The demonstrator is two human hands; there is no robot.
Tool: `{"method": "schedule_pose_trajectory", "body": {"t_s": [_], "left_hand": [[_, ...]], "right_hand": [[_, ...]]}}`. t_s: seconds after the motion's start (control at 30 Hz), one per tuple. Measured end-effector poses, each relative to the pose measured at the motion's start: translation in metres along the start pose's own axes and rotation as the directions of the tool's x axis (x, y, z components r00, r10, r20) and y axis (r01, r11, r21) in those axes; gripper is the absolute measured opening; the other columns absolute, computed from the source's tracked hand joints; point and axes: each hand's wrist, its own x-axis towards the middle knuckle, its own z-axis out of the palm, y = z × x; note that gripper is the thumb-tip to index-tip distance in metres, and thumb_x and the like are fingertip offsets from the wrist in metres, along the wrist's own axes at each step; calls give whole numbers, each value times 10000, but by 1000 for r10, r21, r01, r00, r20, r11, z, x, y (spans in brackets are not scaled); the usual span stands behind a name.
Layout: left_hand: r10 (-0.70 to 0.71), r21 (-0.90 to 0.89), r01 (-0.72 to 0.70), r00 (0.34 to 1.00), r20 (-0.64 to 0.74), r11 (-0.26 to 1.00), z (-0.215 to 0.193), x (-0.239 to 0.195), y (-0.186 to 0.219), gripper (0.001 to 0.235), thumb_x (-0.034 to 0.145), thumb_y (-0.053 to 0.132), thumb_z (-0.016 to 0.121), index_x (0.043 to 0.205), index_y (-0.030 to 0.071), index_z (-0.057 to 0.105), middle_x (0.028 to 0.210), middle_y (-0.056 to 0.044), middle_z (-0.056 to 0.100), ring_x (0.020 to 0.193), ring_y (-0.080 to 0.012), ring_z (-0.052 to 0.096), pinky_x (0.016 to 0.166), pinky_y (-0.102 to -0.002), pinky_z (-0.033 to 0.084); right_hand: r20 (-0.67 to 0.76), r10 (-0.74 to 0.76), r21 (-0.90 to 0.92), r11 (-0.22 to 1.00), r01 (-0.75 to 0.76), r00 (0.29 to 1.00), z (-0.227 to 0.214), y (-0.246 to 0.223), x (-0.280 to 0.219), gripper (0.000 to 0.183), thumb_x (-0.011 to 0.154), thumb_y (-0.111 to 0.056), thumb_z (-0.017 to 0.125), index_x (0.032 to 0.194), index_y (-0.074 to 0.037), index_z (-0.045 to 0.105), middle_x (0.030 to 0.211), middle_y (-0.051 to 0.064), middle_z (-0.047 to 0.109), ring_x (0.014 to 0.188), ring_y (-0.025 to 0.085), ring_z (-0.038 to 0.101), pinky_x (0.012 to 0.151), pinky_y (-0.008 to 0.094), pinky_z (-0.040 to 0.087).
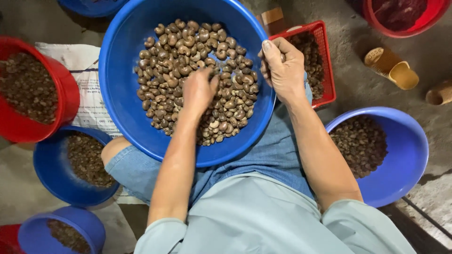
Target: The person sits with a large blue basin of cashew nuts on their lap and sorts the nuts by hand, moving them between the main basin and smaller blue and red basins nearby.
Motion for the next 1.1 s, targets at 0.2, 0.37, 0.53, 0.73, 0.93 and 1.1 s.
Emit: {"method": "schedule_pose_trajectory", "body": {"t_s": [0.2,0.37,0.53,0.73,0.93,1.1], "left_hand": [[-290,-375,338,940,179,863,-88,-33,-24,294,967,182,685,1239,77,721,865,-81,745,451,-54,456,485,-204,516],[-299,-491,280,953,40,825,-107,-55,-63,207,930,138,731,1128,97,779,800,-55,738,545,-80,562,547,-230,530],[-126,-363,113,992,-11,925,-67,-60,-78,172,946,200,726,1086,139,804,1005,-131,771,1002,-304,741,854,-427,562],[-87,-161,94,995,47,983,-41,-47,-87,229,968,231,641,1119,124,775,1024,-164,772,1027,-429,713,889,-588,543],[-34,-224,17,997,-73,974,-14,-33,-104,158,987,158,611,910,86,728,718,-116,693,702,-352,697,719,-479,554],[-59,-253,28,992,-115,967,-56,-48,-70,154,991,234,619,967,108,704,871,-191,742,886,-445,726,704,-571,562]], "right_hand": [[27,-11,-114,993,14,1000,6,-1,3,284,1013,-353,665,883,-111,597,661,-31,543,501,60,477,429,201,377],[193,-242,-644,700,309,951,26,2,-1,237,1050,-198,597,883,-45,665,697,11,560,578,106,453,519,252,376],[320,-131,-947,-60,314,938,27,80,19,362,1019,-452,584,892,-120,657,683,146,674,696,390,728,641,542,578],[328,-83,-887,-369,277,941,29,136,56,194,908,-168,583,836,-32,701,631,126,689,650,394,738,577,533,588],[378,6,-890,-273,365,926,64,116,65,232,954,-236,606,1090,-101,736,754,124,729,771,417,749,680,569,599],[371,-95,-824,425,374,924,127,76,5,280,1040,-324,571,1256,-177,674,965,223,745,948,509,699,798,626,557]]}}
